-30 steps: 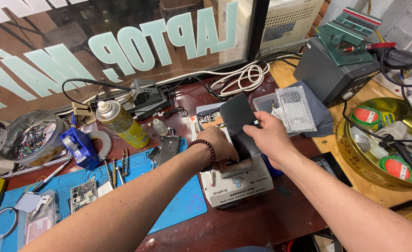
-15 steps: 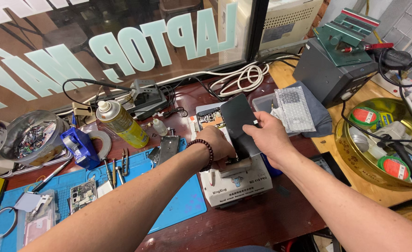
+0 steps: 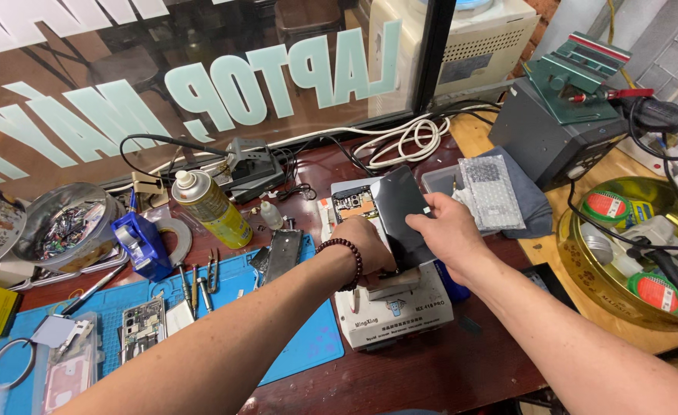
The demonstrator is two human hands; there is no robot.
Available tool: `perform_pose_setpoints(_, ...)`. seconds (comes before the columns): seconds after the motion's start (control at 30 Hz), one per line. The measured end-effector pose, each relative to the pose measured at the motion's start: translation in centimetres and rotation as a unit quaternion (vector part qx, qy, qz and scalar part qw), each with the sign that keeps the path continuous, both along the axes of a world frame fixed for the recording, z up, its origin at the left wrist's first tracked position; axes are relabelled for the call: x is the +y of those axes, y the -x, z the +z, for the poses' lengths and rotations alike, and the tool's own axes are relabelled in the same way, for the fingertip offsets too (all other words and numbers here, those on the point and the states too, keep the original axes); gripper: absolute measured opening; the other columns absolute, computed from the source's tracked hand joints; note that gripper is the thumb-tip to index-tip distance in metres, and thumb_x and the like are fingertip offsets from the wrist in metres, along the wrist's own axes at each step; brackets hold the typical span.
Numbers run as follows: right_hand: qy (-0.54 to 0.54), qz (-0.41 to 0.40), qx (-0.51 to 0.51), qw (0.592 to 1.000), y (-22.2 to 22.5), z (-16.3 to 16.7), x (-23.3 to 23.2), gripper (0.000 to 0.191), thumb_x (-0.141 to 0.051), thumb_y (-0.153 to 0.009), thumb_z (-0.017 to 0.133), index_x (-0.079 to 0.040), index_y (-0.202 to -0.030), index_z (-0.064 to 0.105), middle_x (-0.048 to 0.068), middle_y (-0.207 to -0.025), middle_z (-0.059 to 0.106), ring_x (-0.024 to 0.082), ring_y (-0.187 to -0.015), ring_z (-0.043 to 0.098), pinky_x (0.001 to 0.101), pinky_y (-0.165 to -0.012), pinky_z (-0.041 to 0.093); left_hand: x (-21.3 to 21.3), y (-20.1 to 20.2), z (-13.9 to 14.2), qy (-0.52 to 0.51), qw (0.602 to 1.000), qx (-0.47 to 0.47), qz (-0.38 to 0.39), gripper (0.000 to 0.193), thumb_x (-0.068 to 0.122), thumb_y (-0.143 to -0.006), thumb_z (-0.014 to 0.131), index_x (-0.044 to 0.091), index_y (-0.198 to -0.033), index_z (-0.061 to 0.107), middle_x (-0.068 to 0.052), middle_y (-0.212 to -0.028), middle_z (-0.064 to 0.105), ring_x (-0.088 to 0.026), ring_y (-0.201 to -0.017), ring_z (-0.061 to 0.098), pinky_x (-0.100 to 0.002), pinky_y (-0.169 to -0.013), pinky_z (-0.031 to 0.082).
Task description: The person aligns and attaches a smartphone display assembly to the phone's internal frame, repeatedly adjusting the position and pressing the edges to seat the screen. The person handles the display, internal frame, and a bubble-wrap package, then continues to align and press the display into place.
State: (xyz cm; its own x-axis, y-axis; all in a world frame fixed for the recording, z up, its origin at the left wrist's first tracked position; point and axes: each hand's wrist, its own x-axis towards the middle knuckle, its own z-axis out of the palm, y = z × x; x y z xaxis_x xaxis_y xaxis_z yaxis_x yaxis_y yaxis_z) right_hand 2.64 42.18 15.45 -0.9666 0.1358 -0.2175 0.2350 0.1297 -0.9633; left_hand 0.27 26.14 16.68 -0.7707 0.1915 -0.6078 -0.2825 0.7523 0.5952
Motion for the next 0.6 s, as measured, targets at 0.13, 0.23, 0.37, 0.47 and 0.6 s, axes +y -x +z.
perform_pose_setpoints(0.13,0.015,-0.01,-0.019,1.0,0.1,0.0,0.2,0.028,-0.009,-0.086,0.068,0.0,-0.112,0.066,0.007,-0.091,0.072,0.012,-0.078,0.066,0.0284,-0.067,0.052,0.4,-0.2,0.2,0.008,1.0,0.002,-0.001,0.018,0.012,-0.075,0.085,-0.002,-0.077,0.074,-0.014,-0.064,0.073,-0.02,-0.051,0.07,-0.031,-0.045,0.056)
perform_pose_setpoints(0.23,-0.059,-0.019,-0.033,0.998,0.5,0.2,0.0,0.027,-0.014,-0.086,0.075,0.002,-0.108,0.069,0.009,-0.088,0.07,0.013,-0.075,0.063,0.0296,-0.064,0.049,0.1,-0.6,0.3,-0.015,1.0,0.016,-0.009,0.018,0.01,-0.074,0.083,-0.003,-0.079,0.072,-0.017,-0.065,0.073,-0.022,-0.052,0.071,-0.034,-0.047,0.057)
perform_pose_setpoints(0.37,-0.063,-0.013,-0.051,0.997,0.5,0.8,0.4,0.025,-0.014,-0.086,0.075,0.001,-0.105,0.069,0.006,-0.087,0.071,0.012,-0.075,0.063,0.0289,-0.065,0.05,-0.6,-2.4,0.2,-0.016,0.978,0.209,-0.002,0.026,0.013,-0.073,0.078,0.0,-0.095,0.072,-0.022,-0.083,0.075,-0.03,-0.074,0.076,-0.04,-0.069,0.061)
perform_pose_setpoints(0.47,-0.044,-0.004,-0.062,0.997,0.6,1.0,0.3,0.025,-0.015,-0.086,0.073,-0.002,-0.107,0.069,0.004,-0.088,0.073,0.01,-0.076,0.066,0.0283,-0.067,0.052,-1.0,-2.9,0.7,0.028,0.957,0.286,0.035,0.036,0.017,-0.079,0.072,0.001,-0.11,0.068,-0.026,-0.097,0.073,-0.039,-0.094,0.072,-0.047,-0.085,0.057)
perform_pose_setpoints(0.6,-0.065,-0.011,-0.059,0.996,0.4,1.0,0.3,0.026,-0.016,-0.088,0.074,0.0,-0.108,0.069,0.006,-0.09,0.073,0.012,-0.078,0.065,0.0294,-0.068,0.052,-0.7,-3.3,1.6,0.051,0.963,0.264,0.006,0.039,0.024,-0.084,0.071,0.003,-0.116,0.067,-0.025,-0.103,0.072,-0.04,-0.101,0.07,-0.05,-0.091,0.055)
